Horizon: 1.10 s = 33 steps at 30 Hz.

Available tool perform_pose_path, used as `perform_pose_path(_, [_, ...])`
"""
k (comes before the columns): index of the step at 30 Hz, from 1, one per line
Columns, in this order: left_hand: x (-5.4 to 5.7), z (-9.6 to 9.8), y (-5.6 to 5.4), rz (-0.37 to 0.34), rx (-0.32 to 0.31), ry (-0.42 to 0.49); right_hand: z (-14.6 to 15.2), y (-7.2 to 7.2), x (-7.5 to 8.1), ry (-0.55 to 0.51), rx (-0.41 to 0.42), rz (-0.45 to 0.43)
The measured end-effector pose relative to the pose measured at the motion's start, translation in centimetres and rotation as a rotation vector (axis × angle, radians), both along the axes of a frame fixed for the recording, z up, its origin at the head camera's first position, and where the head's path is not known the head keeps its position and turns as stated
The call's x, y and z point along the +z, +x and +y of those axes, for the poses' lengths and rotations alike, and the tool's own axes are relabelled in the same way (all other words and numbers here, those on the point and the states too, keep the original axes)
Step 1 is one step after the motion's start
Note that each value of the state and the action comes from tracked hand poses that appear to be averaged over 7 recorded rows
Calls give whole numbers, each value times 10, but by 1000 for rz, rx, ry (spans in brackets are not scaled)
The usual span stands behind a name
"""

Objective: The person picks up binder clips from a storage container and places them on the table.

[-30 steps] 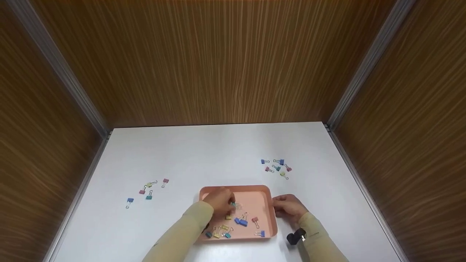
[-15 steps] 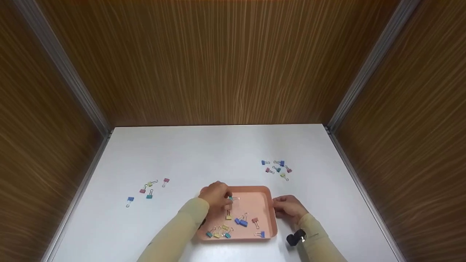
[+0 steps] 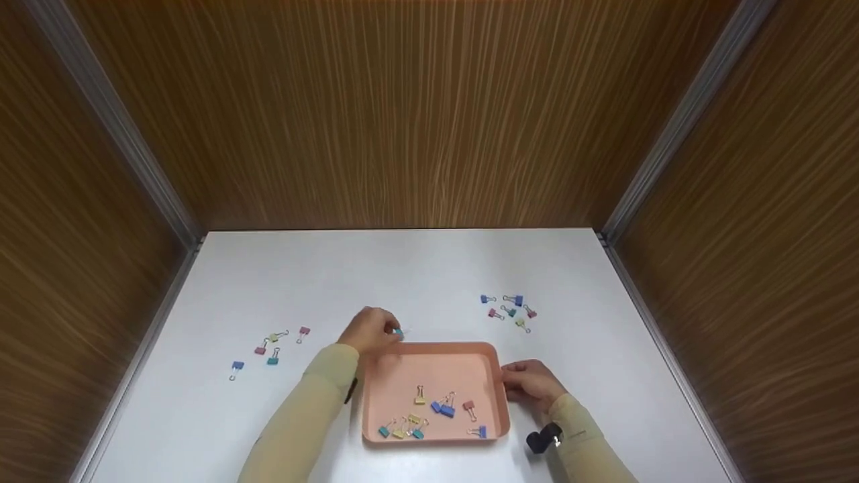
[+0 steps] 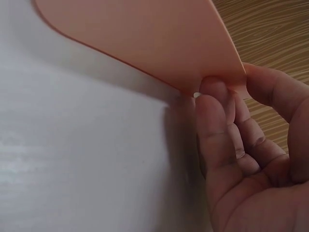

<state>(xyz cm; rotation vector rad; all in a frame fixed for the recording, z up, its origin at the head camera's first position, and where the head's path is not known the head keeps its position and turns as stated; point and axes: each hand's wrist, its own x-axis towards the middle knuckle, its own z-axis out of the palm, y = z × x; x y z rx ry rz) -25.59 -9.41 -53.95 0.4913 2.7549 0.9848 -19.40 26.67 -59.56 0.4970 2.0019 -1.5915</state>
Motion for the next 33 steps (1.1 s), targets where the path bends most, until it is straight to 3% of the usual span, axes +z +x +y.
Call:
perform_pose_path(6, [-11, -23, -7, -29, 119, 33, 3, 3, 2, -39, 4, 20])
perform_pose_path(11, [-24, -41, -6, -88, 222, 44, 6, 6, 3, -24, -3, -5])
perform_pose_path(18, [-49, -74, 2, -151, 344, 3, 8, 7, 2, -16, -20, -32])
perform_pose_path(23, [-63, -98, 12, -123, 419, -26, 7, 8, 2, 4, -12, -27])
perform_pose_path(27, [-64, -109, 15, -73, 451, -41, 8, 8, 1, -4, -16, -30])
perform_pose_path(33, [-62, -117, 16, -79, 457, -81, 8, 8, 0, -58, 5, 8])
